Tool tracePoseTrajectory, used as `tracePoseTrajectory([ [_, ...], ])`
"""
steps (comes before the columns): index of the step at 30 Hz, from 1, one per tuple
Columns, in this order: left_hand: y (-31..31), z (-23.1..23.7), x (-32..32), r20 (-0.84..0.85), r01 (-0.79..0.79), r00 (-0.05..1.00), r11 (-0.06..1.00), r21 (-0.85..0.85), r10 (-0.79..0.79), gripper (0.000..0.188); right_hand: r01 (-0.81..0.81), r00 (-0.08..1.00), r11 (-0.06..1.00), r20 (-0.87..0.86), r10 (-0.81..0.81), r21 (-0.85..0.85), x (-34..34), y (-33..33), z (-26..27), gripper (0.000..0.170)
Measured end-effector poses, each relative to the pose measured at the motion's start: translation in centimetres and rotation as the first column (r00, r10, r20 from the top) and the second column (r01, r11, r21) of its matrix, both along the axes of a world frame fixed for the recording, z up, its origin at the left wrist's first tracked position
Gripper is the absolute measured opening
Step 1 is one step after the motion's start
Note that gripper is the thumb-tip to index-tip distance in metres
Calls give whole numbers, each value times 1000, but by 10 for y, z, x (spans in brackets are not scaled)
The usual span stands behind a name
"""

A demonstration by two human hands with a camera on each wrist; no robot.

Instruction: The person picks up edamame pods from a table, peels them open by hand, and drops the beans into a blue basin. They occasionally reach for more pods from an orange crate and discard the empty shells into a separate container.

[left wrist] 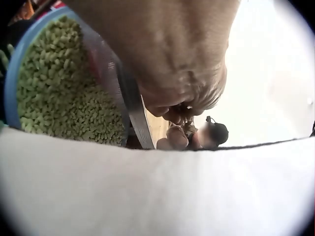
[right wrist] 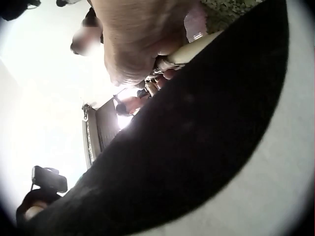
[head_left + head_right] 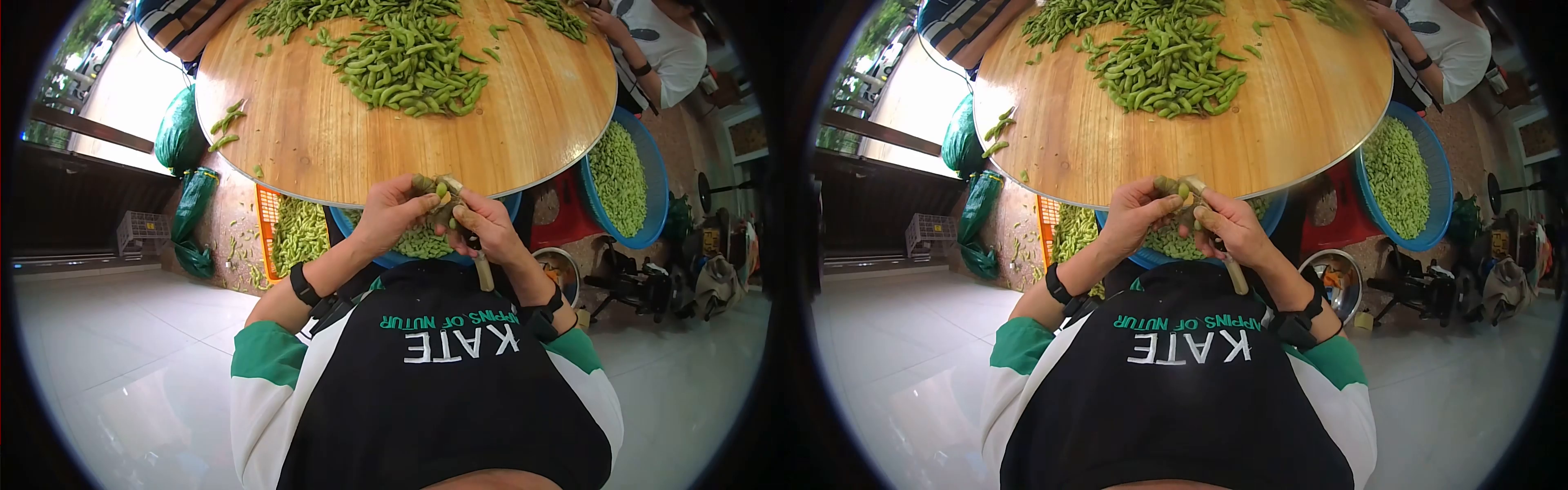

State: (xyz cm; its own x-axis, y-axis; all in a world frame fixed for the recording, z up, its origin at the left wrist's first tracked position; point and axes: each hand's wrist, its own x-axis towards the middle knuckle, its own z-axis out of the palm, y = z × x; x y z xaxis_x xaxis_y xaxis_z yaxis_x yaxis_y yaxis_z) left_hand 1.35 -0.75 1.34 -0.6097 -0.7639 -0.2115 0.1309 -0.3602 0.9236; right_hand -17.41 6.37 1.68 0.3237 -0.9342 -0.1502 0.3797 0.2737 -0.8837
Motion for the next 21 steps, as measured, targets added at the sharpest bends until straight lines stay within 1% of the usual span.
tracePoseTrajectory([
  [2,0,0,0,21,2,1000,1000,-12,-1,13,-2,1000,1000,-29,2,-13,1,0,2,37],
  [4,-2,2,1,54,14,999,997,-72,-10,12,-9,998,1000,-59,7,-27,2,0,2,36],
  [6,0,8,-1,34,14,999,995,-95,-10,12,0,996,999,-85,-4,-45,2,0,1,37],
  [8,1,8,0,13,15,1000,993,-117,-14,12,-8,996,999,-85,4,-48,2,-1,1,37],
  [10,-1,4,2,67,18,998,993,-117,-10,11,-17,996,998,-89,12,-53,1,-2,1,37],
  [13,-1,6,2,70,30,997,988,-153,-20,10,-18,997,998,-81,13,-52,2,-2,-1,38],
  [16,-1,1,2,47,26,999,992,-120,-20,10,-2,997,998,-81,-3,-60,5,-1,-2,38],
  [19,0,7,2,48,40,998,993,-114,-34,9,7,996,997,-92,-14,-73,6,0,-4,38],
  [21,1,6,2,27,42,999,993,-114,-39,8,26,991,995,-131,-39,-94,7,0,-5,39],
])
